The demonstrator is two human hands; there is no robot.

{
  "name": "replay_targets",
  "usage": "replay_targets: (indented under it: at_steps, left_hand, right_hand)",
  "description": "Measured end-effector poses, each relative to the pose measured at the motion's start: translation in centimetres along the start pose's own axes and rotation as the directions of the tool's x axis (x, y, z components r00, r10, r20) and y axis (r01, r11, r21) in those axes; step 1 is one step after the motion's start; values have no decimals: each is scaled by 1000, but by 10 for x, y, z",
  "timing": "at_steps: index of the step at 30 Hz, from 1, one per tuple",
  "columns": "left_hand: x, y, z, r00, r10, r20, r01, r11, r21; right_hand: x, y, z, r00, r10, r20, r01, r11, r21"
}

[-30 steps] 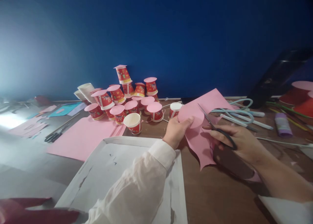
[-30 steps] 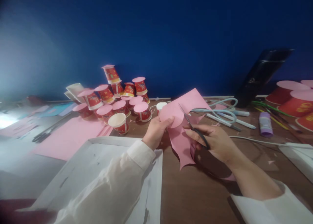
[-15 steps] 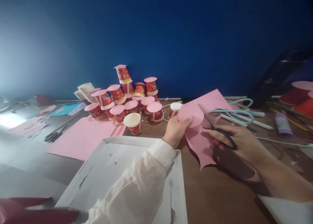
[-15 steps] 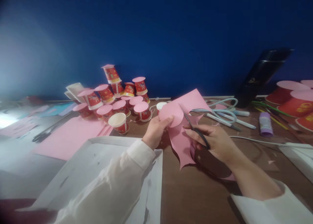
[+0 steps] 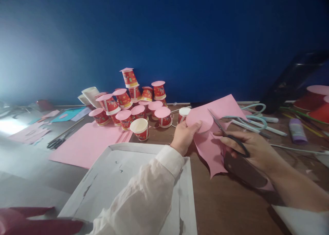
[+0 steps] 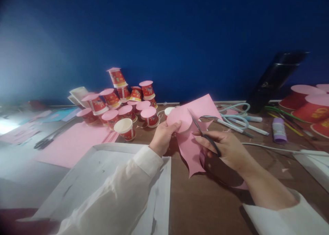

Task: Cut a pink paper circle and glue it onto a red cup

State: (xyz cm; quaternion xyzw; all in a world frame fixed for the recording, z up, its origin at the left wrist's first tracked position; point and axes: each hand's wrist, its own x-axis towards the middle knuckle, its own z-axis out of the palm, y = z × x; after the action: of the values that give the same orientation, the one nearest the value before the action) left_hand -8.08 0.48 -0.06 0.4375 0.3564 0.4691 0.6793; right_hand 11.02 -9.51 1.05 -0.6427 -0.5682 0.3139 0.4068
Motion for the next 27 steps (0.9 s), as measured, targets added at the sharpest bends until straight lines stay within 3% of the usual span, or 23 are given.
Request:
replay_targets:
  at_steps: [5,10,17,27]
  left_hand:
    - [0,1,0,1000,14,-6,-14,1000,3]
    - [-2,3,1,1000,5,-15,-6,1000,-13]
    - [-2,6,2,999,16,-29,-17,999,-28]
    - [-1,5,2,998,22,-57,-25,998,-60]
  right_hand:
    - [0,-3,-2,1000,13,26,-13,1000,-24]
    - [2,-2,-5,996,-52,68,56,996,-67]
    - [3,2,-4,996,-80,44,84,992,-93]
    - [0,-10,-1,999,23,39,-25,999,31]
